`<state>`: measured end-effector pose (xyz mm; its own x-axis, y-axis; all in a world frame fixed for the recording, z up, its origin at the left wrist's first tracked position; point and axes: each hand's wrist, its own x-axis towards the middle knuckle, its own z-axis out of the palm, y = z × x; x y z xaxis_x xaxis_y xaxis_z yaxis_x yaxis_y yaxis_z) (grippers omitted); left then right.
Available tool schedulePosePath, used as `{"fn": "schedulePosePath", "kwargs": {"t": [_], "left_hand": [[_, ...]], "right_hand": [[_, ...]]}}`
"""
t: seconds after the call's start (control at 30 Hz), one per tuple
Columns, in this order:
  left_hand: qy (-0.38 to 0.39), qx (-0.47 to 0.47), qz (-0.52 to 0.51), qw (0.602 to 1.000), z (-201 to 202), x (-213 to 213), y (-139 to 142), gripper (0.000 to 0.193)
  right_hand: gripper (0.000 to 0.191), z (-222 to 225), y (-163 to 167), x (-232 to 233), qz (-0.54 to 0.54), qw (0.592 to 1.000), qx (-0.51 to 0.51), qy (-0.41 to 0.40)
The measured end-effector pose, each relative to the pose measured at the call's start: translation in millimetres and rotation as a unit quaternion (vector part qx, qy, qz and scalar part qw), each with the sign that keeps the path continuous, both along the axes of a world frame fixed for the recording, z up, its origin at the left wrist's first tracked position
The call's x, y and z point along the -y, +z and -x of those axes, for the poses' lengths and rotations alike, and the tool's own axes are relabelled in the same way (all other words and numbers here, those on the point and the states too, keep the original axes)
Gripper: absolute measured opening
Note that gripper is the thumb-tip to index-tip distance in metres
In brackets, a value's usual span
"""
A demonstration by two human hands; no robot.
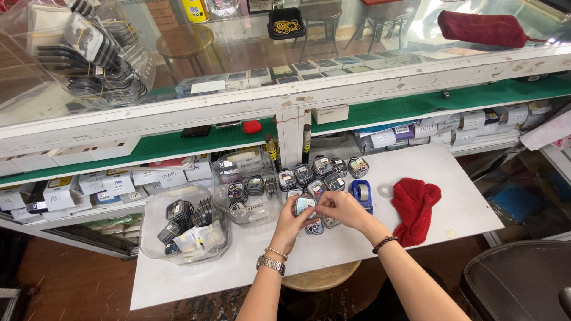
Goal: The person picks up small round tins one at a time from the counter, uses a blue tape dispenser to wrap tape around each tin, and arranges the taped tins in rows on the white counter.
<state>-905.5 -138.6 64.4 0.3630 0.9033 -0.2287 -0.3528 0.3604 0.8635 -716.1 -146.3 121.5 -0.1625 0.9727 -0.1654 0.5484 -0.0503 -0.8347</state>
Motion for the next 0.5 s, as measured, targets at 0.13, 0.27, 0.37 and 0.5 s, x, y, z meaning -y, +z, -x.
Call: {"fn": "schedulePosePath", "kwargs": {"t": [0.13,0.27,0.37,0.5], "left_hand": [[0.037,0.082,0.078,0.993,3.0,-6.4,-3.6,0.040],[0.079,0.092,0.098,0.988,7.5,-11.1,-4.6,0.041],[0.109,0.086,0.103,0.985,7.5,-11.0,-5.5,0.041],[0.113,0.083,0.066,0.988,4.9,-8.6,-8.0,0.033]], "right_hand": [[0.019,9.5,7.2,5.7,-0.063,0.996,-0.040,-0.039],[0.018,37.7,14.7,31.0,-0.204,0.956,0.018,-0.209],[0.030,62.6,15.4,54.7,-0.291,0.938,0.056,-0.182],[0.042,83.4,12.8,64.1,-0.341,0.924,0.091,-0.146]]}}
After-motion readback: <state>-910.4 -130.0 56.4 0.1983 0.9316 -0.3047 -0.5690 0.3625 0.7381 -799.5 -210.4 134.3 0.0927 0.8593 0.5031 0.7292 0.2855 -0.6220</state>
